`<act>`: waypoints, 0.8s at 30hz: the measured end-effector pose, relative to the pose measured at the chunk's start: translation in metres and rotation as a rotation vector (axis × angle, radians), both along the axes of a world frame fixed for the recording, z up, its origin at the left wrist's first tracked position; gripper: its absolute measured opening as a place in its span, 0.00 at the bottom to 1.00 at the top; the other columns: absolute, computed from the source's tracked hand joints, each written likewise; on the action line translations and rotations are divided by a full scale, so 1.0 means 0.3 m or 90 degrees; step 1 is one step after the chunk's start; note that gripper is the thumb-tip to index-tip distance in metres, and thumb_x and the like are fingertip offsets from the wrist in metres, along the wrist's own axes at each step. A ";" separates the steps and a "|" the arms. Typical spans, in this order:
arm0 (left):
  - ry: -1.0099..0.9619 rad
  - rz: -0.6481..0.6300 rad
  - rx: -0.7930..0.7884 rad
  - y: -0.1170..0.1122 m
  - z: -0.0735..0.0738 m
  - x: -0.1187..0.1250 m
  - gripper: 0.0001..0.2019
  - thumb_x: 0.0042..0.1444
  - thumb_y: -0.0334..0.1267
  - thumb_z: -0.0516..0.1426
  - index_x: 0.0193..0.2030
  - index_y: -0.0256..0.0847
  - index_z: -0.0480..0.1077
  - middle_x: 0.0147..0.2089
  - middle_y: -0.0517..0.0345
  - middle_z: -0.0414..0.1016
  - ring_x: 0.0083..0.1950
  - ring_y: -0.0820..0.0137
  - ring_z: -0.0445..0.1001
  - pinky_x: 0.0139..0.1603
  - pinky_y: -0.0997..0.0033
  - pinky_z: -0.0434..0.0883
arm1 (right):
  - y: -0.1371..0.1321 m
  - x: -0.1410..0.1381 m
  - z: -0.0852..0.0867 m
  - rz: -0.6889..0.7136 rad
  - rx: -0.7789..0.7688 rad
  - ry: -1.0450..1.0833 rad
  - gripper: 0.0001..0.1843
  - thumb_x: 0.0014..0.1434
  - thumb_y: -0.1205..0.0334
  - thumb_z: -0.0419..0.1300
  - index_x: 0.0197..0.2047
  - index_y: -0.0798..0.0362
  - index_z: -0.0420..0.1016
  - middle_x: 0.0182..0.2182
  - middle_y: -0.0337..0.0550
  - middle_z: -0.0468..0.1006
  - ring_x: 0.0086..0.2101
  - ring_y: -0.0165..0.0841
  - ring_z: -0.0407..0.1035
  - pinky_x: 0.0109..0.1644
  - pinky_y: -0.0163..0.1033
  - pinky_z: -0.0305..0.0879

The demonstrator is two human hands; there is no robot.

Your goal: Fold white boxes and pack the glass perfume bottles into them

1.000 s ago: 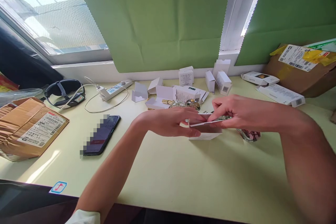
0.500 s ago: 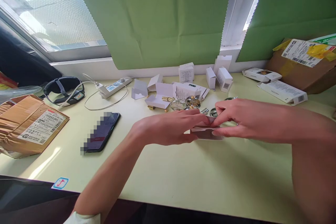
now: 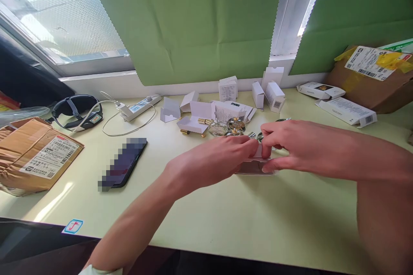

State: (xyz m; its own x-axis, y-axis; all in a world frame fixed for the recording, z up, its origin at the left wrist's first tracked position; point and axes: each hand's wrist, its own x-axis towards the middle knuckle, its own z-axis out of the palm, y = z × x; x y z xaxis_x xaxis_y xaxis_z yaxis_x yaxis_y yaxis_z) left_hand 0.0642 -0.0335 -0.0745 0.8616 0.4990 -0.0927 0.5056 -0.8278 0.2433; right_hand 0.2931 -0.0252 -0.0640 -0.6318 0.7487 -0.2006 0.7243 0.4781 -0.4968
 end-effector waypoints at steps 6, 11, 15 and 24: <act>0.004 -0.011 0.052 -0.007 -0.019 -0.003 0.15 0.64 0.24 0.51 0.55 0.42 0.60 0.51 0.54 0.71 0.45 0.70 0.74 0.41 0.70 0.67 | -0.008 0.003 0.016 0.071 0.007 -0.009 0.09 0.62 0.55 0.57 0.35 0.46 0.78 0.38 0.40 0.77 0.39 0.37 0.68 0.40 0.41 0.57; 0.003 -0.009 0.001 0.003 -0.002 -0.010 0.14 0.67 0.35 0.53 0.58 0.42 0.62 0.56 0.51 0.69 0.52 0.66 0.74 0.46 0.69 0.68 | -0.005 -0.001 0.022 0.031 -0.024 -0.038 0.10 0.62 0.51 0.58 0.34 0.47 0.71 0.35 0.39 0.74 0.34 0.35 0.66 0.33 0.39 0.56; -0.007 0.012 -0.058 0.023 0.016 -0.021 0.14 0.70 0.42 0.50 0.60 0.46 0.64 0.54 0.53 0.70 0.49 0.66 0.74 0.46 0.69 0.67 | 0.009 -0.005 0.023 -0.039 -0.055 -0.013 0.14 0.61 0.47 0.58 0.34 0.47 0.63 0.32 0.38 0.71 0.27 0.31 0.62 0.27 0.38 0.52; -0.021 0.039 -0.024 0.055 0.011 -0.018 0.15 0.72 0.37 0.44 0.53 0.42 0.69 0.46 0.52 0.74 0.44 0.66 0.73 0.41 0.68 0.65 | 0.050 -0.020 0.008 -0.040 -0.020 0.041 0.13 0.61 0.47 0.57 0.38 0.46 0.61 0.30 0.36 0.69 0.26 0.30 0.59 0.29 0.38 0.54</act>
State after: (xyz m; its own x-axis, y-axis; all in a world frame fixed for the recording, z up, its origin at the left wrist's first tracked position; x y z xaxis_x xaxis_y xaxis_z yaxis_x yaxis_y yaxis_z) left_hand 0.0589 -0.0170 -0.0712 0.8321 0.5482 -0.0840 0.5466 -0.7850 0.2916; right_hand 0.2872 -0.0102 -0.0615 -0.5962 0.7812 -0.1852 0.7187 0.4166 -0.5567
